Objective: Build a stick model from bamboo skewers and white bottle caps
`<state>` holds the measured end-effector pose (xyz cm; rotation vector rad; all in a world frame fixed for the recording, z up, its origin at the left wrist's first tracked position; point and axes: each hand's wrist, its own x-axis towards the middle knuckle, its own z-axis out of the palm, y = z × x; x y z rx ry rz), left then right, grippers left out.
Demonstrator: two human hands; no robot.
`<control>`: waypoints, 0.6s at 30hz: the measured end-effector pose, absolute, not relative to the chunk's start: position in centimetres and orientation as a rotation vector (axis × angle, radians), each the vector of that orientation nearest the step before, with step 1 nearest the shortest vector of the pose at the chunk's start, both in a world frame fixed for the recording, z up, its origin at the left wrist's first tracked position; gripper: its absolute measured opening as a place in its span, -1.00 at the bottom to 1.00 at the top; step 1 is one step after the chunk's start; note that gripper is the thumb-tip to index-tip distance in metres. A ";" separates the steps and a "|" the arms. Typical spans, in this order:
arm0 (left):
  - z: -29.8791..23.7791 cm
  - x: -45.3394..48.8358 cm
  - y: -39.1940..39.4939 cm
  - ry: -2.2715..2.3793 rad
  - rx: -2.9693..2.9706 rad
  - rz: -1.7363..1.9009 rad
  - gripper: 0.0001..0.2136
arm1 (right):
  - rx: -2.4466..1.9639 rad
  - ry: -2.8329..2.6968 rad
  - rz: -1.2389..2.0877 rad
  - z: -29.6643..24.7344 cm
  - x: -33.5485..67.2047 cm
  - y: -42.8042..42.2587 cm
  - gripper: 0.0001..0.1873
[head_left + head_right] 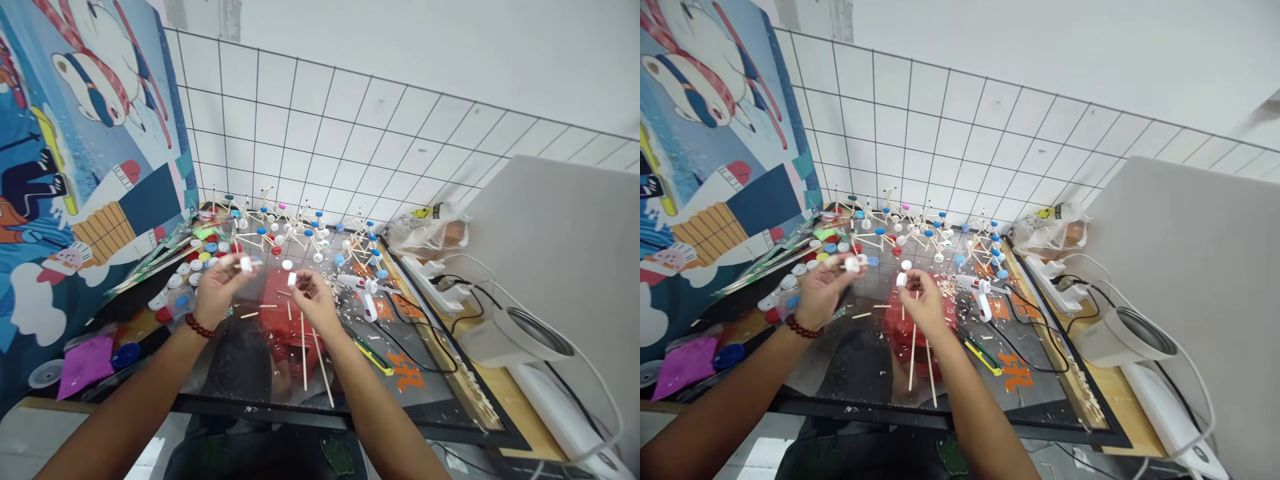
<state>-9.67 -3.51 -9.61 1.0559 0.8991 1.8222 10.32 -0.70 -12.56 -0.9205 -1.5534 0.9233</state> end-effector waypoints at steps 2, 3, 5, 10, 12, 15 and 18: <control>-8.2 -11.8 -3.1 0.867 0.922 2.149 -0.72 | -1.005 -1.742 0.814 -12.4 10.2 -0.3 -0.78; -7.6 -13.0 -3.0 0.856 0.837 2.308 -0.74 | -1.032 -1.900 0.747 -12.1 9.8 -0.2 -0.80; -6.8 -15.2 -2.8 0.873 0.691 2.535 -0.79 | -1.055 -2.242 0.565 -11.1 8.5 0.0 -0.82; -6.6 -17.7 -2.8 0.944 0.474 2.598 -0.84 | -1.150 -2.728 0.174 -8.7 3.5 1.1 -0.79; -6.8 -17.7 -2.8 0.966 0.419 2.587 -0.82 | -1.162 -2.774 0.146 -8.5 1.6 1.6 -0.75; -6.9 -17.8 -2.7 0.968 0.396 2.602 -0.79 | -1.052 -2.761 0.196 -8.9 -0.9 2.3 -0.70; -7.0 -18.0 -2.6 0.974 0.416 2.602 -0.80 | -0.903 -2.746 0.326 -9.6 -3.6 2.9 -0.71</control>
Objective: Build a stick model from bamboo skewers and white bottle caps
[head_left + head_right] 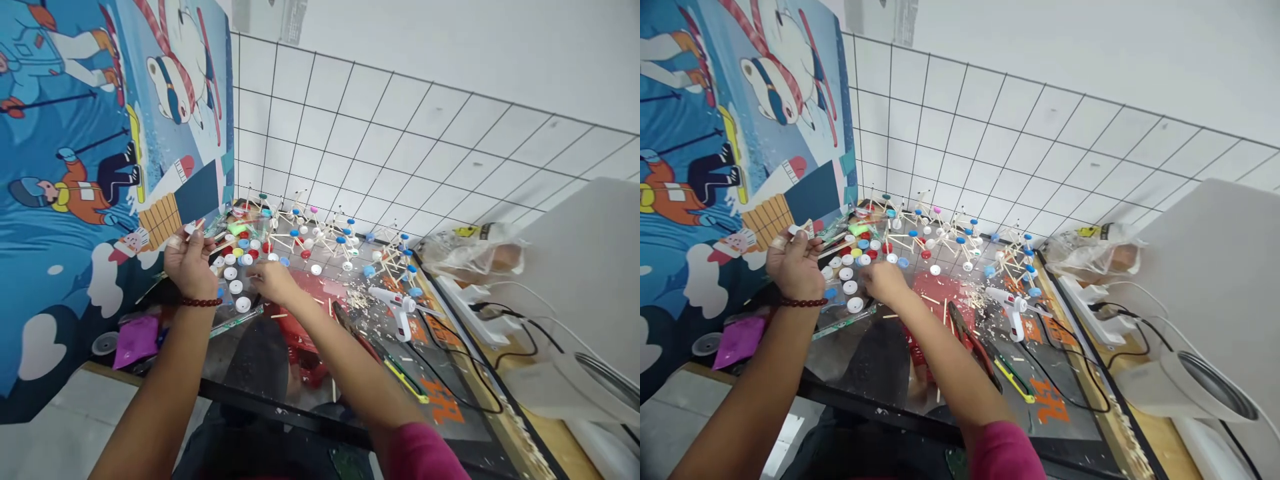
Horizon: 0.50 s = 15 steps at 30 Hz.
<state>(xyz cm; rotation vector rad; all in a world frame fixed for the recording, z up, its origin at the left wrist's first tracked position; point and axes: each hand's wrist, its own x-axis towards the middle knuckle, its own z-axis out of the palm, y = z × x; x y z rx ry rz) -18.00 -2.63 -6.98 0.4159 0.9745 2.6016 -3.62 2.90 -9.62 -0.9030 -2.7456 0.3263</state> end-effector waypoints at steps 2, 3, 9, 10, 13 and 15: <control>-7.1 -18.0 -2.5 0.981 0.425 2.597 -0.79 | -0.838 -2.743 0.387 -10.2 -5.3 3.3 -0.69; -7.1 -18.0 -2.5 0.985 0.428 2.599 -0.78 | -0.811 -2.735 0.416 -10.4 -6.1 3.5 -0.68; -7.7 -17.1 -2.0 1.012 0.486 2.592 -0.72 | -0.765 -2.596 0.568 -11.6 -7.0 4.5 -0.85; -7.9 -16.8 -2.0 1.013 0.498 2.580 -0.71 | -0.779 -2.569 0.574 -11.6 -6.3 4.7 -0.87; -8.2 -16.3 -1.9 1.010 0.566 2.507 -0.71 | -0.827 -2.504 0.611 -11.5 -3.6 5.0 -0.81; -8.2 -16.2 -1.9 1.009 0.602 2.481 -0.71 | -0.842 -2.510 0.635 -11.4 -1.8 5.0 -0.83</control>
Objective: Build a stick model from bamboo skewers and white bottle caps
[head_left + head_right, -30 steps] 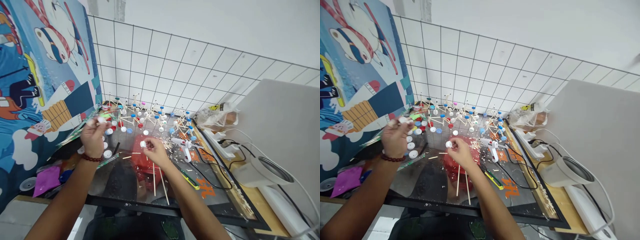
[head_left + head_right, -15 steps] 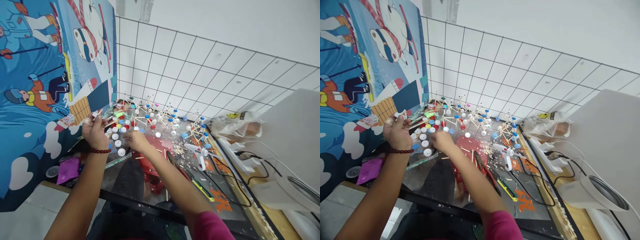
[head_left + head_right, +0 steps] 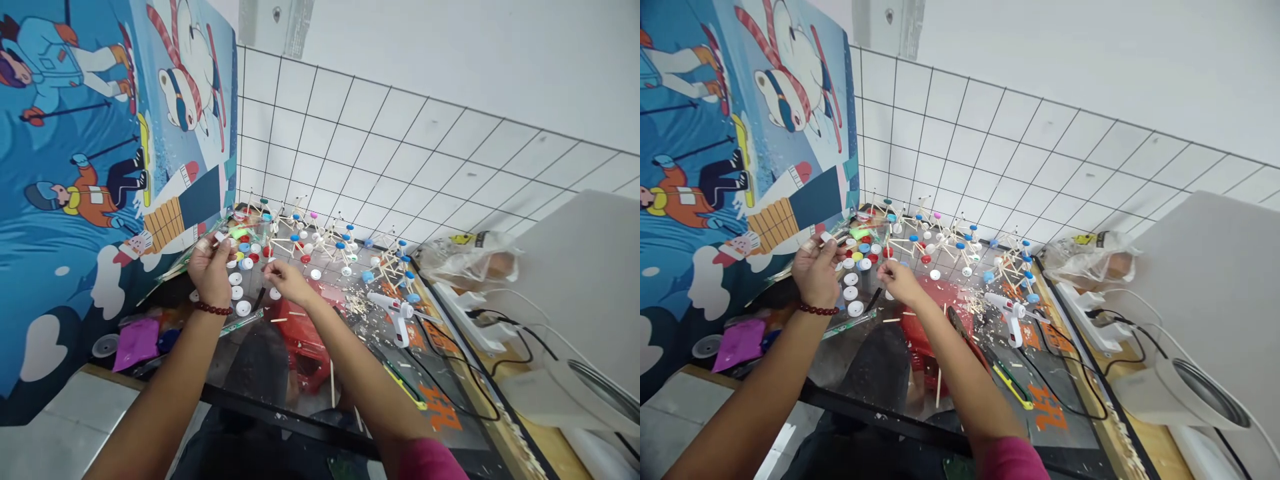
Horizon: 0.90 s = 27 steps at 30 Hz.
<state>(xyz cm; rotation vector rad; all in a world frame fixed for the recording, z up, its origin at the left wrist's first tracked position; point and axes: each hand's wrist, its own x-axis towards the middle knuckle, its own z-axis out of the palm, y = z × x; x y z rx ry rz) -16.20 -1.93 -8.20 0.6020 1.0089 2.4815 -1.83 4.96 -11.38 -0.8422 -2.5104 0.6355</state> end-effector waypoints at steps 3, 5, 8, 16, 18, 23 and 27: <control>-8.0 -16.5 -1.9 1.013 0.530 2.526 -0.70 | -0.813 -2.577 0.656 -11.3 -1.1 4.5 -0.81; -7.9 -16.8 -1.9 1.022 0.464 2.538 -0.70 | -0.771 -2.627 0.653 -11.2 -2.0 4.0 -0.76; -7.9 -17.1 -1.8 1.049 0.447 2.531 -0.70 | -0.751 -2.705 0.635 -10.9 -4.3 3.2 -0.72; -8.4 -16.8 -1.5 1.064 0.492 2.514 -0.71 | -0.841 -2.756 0.702 -10.8 -6.7 3.1 -0.81; -8.7 -16.5 -1.4 1.047 0.537 2.485 -0.72 | -0.876 -2.683 0.734 -11.1 -6.0 3.3 -0.78; -9.8 -15.0 -1.4 1.078 0.846 2.336 -0.65 | -0.968 -2.358 0.872 -12.0 -2.3 4.1 -0.84; -10.1 -13.8 -1.8 1.152 1.170 2.206 -0.64 | -0.939 -2.015 1.059 -11.7 0.7 4.5 -0.76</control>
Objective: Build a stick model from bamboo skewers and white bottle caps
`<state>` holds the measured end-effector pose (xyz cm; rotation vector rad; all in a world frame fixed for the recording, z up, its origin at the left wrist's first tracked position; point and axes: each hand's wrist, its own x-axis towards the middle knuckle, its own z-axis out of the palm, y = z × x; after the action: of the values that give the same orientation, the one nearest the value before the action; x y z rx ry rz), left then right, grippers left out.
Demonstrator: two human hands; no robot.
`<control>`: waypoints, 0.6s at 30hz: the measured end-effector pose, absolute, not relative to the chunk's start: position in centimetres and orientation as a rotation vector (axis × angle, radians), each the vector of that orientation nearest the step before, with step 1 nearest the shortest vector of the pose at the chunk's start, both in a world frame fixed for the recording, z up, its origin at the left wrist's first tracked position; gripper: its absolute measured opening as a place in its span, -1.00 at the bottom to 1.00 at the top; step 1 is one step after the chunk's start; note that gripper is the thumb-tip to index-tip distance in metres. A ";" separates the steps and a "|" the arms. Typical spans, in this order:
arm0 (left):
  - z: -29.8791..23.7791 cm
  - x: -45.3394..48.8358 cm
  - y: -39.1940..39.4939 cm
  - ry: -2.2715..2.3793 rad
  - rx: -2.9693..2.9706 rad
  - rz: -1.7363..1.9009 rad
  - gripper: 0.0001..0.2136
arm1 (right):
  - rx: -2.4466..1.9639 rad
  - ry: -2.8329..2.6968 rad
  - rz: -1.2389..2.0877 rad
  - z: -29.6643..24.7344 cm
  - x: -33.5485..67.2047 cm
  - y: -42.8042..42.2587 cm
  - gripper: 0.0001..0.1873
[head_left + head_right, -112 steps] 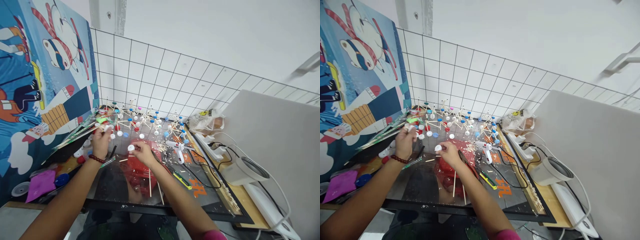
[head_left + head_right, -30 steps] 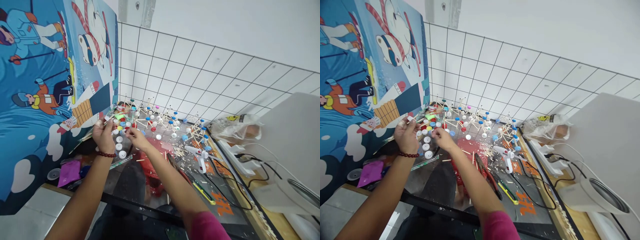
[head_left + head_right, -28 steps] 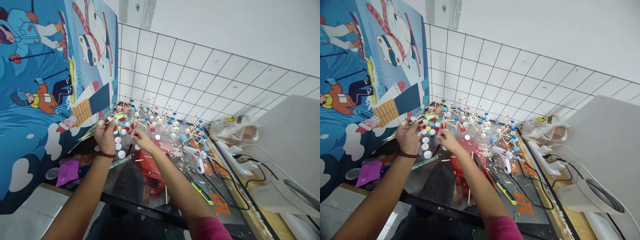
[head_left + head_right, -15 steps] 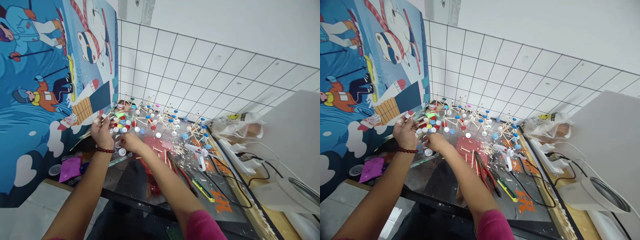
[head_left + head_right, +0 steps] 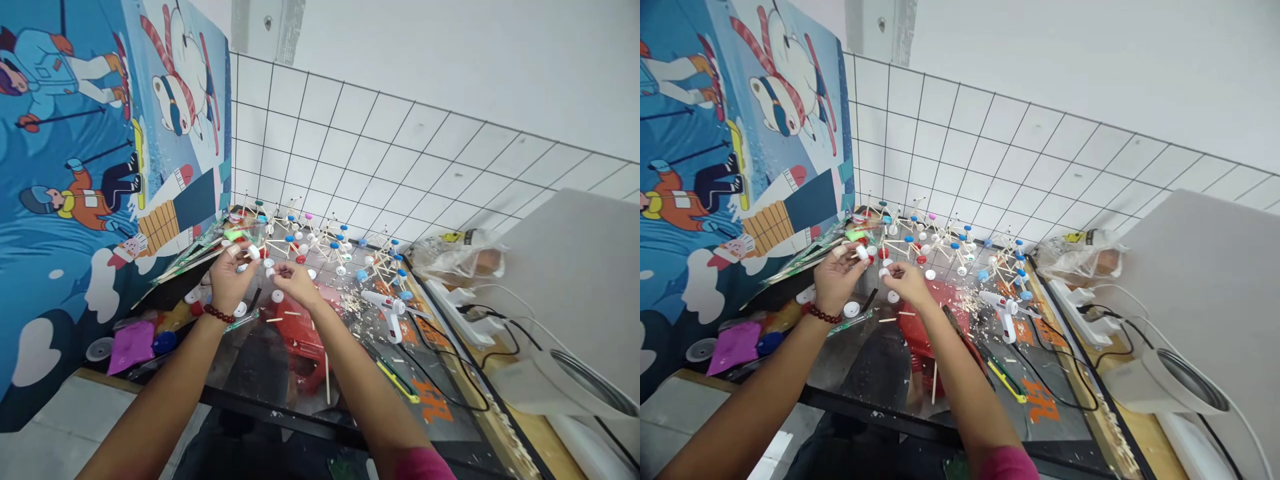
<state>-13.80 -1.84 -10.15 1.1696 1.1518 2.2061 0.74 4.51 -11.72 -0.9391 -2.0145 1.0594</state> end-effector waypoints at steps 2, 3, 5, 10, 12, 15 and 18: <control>-10.1 -13.4 -2.1 1.154 1.223 2.149 -0.64 | -0.885 -1.877 1.120 -11.2 1.6 4.4 -0.69; -10.0 -13.3 -2.3 1.146 1.227 2.116 -0.63 | -0.850 -1.814 1.149 -10.9 1.8 4.3 -0.67; -10.0 -13.1 -2.5 1.121 1.225 2.047 -0.61 | -0.758 -1.669 1.249 -10.2 1.9 4.0 -0.67; -10.2 -12.9 -2.5 1.093 1.284 1.964 -0.62 | -0.555 -1.447 1.476 -9.1 1.3 3.2 -0.71; -10.4 -12.9 -2.5 1.097 1.302 1.961 -0.62 | -0.532 -1.458 1.478 -8.9 1.2 3.0 -0.72; -10.5 -12.9 -2.4 1.093 1.320 1.960 -0.62 | -0.519 -1.477 1.473 -8.8 1.1 3.0 -0.71; -10.4 -12.9 -2.5 1.093 1.307 1.952 -0.62 | -0.514 -1.513 1.442 -8.9 1.2 3.2 -0.69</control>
<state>-12.90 -2.47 -10.41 1.3072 1.0929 1.9525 1.23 3.24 -8.90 -0.5141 -1.5131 1.4421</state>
